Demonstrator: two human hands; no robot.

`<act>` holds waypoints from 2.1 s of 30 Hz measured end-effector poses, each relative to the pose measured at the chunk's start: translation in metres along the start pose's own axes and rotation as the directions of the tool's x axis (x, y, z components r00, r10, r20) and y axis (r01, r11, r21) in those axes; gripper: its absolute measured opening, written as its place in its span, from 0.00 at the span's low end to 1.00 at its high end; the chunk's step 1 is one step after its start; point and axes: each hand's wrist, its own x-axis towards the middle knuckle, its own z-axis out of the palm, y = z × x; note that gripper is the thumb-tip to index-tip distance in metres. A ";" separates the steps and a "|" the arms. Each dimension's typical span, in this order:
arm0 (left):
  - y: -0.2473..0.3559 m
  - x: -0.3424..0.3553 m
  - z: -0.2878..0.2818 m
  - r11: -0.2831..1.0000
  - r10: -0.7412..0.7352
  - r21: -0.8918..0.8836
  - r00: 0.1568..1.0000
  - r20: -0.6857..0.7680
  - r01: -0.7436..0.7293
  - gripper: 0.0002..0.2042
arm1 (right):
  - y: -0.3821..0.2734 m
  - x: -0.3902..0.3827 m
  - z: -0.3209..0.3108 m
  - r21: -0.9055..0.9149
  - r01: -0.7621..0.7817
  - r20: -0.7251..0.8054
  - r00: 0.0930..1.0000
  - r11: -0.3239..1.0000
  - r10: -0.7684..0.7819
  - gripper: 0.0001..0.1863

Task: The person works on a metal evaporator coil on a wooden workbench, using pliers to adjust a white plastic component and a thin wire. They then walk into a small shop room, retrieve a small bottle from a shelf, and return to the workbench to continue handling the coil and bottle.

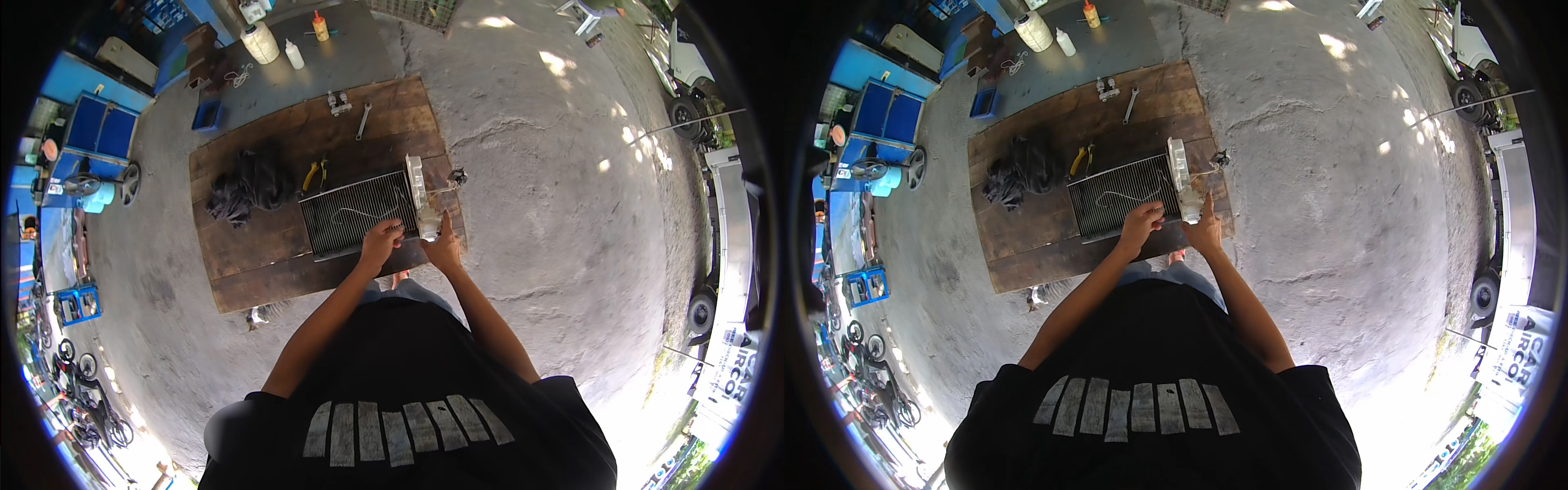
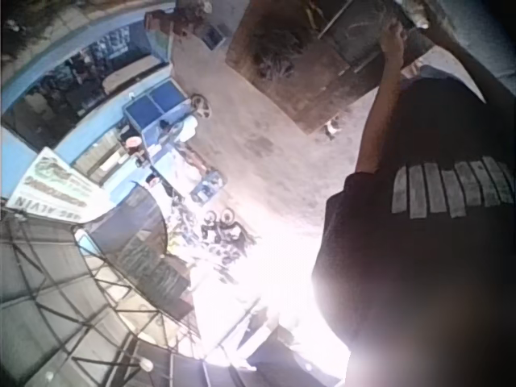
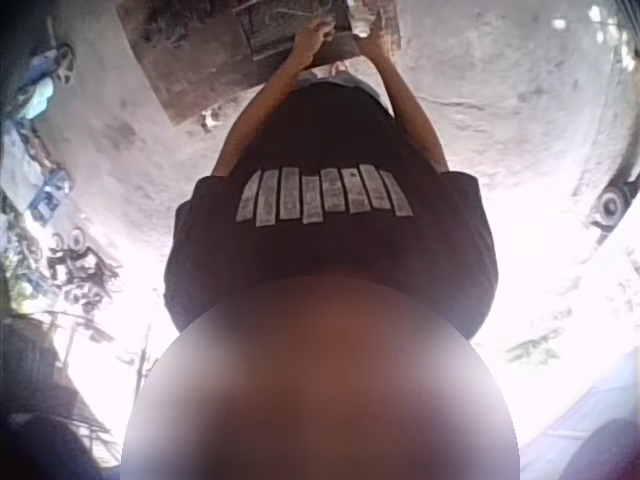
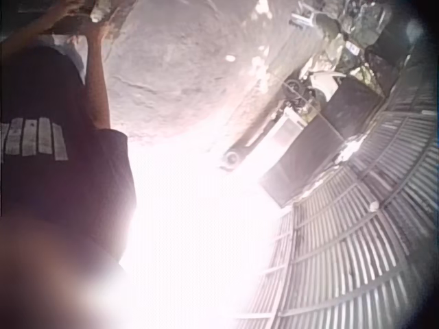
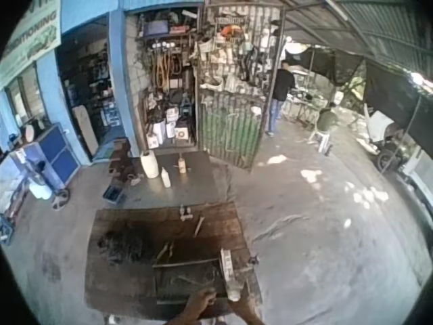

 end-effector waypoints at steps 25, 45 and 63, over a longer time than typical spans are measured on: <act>-0.056 -0.026 -0.201 0.975 0.162 0.218 0.812 -0.561 -0.044 0.12 | 0.253 -0.100 0.014 -0.203 -0.635 0.035 0.756 0.745 0.653 0.21; -0.019 0.014 -0.146 0.763 0.378 0.643 0.853 -0.359 -0.067 0.23 | 0.199 -0.110 0.035 0.059 -0.607 0.106 0.793 0.792 0.600 0.22; -0.051 0.011 -0.190 0.945 0.214 0.325 0.656 -0.724 0.050 0.22 | 0.127 -0.073 -0.011 -0.129 -0.559 0.181 0.799 0.819 0.573 0.20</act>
